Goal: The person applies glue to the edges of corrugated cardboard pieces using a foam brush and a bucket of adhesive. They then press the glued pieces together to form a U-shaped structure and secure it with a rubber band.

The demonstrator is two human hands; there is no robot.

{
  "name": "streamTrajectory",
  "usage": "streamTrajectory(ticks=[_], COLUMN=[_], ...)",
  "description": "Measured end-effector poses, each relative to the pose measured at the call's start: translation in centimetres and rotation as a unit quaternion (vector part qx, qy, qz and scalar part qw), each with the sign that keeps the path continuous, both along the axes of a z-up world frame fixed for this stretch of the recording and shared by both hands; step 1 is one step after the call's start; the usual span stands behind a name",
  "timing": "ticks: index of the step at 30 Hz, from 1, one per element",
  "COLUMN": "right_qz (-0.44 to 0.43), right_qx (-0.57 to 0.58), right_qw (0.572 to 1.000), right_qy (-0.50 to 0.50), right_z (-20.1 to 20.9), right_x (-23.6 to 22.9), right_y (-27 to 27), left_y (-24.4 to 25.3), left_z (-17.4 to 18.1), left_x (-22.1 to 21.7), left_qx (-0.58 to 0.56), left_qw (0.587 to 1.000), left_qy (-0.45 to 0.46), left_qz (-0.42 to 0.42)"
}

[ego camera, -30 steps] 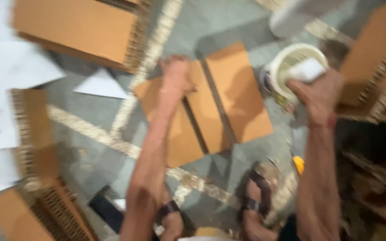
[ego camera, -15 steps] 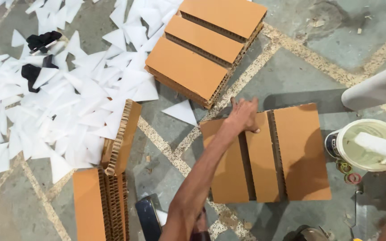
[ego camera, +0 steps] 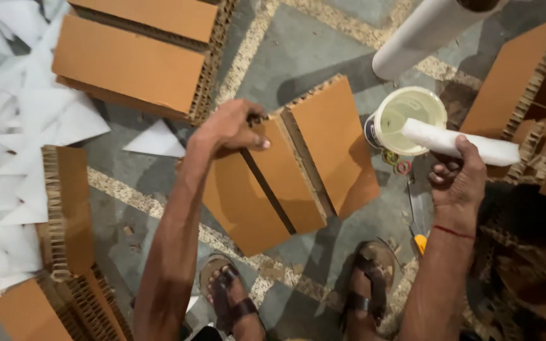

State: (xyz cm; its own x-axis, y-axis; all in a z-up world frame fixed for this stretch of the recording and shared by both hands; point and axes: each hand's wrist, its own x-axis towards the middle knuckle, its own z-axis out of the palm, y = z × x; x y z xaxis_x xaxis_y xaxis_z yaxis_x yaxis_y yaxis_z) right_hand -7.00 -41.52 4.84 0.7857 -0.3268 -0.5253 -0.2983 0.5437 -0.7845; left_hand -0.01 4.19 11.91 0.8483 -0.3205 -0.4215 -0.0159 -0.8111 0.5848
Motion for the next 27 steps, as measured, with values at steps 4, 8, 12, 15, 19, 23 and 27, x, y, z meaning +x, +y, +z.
streamTrajectory(ticks=[4, 8, 12, 15, 19, 23, 27], right_qz=[-0.041, -0.039, -0.035, 0.027, 0.088, 0.153, 0.143], right_qx=[-0.044, -0.086, 0.049, 0.084, -0.092, -0.375, -0.483], right_qw=[0.997, 0.993, 0.998, 0.994, 0.976, 0.87, 0.807], right_qy=[0.039, 0.069, -0.022, -0.065, -0.176, -0.281, -0.308], right_z=[-0.2, -0.8, -0.8, -0.4, -0.3, 0.7, 2.1], right_x=[-1.6, -3.3, -6.7, -9.3, -9.7, -9.8, -9.9], right_y=[0.2, 0.3, 1.8, 5.1, 10.9, 15.3, 17.3], left_y=[0.5, 0.8, 0.5, 0.0, -0.6, -0.9, -1.2], left_z=[0.4, 1.1, 2.4, 3.4, 4.2, 4.8, 5.1], left_x=[-0.3, -0.2, -0.4, -0.8, -1.5, -2.1, -2.6], left_qx=[-0.01, -0.048, 0.002, -0.055, -0.065, -0.082, -0.081], left_qw=[0.999, 0.996, 0.998, 0.996, 0.994, 0.993, 0.992], left_qy=[0.004, -0.067, -0.001, -0.031, -0.03, -0.034, -0.085], left_qz=[0.035, 0.027, 0.064, 0.07, 0.076, 0.072, 0.038])
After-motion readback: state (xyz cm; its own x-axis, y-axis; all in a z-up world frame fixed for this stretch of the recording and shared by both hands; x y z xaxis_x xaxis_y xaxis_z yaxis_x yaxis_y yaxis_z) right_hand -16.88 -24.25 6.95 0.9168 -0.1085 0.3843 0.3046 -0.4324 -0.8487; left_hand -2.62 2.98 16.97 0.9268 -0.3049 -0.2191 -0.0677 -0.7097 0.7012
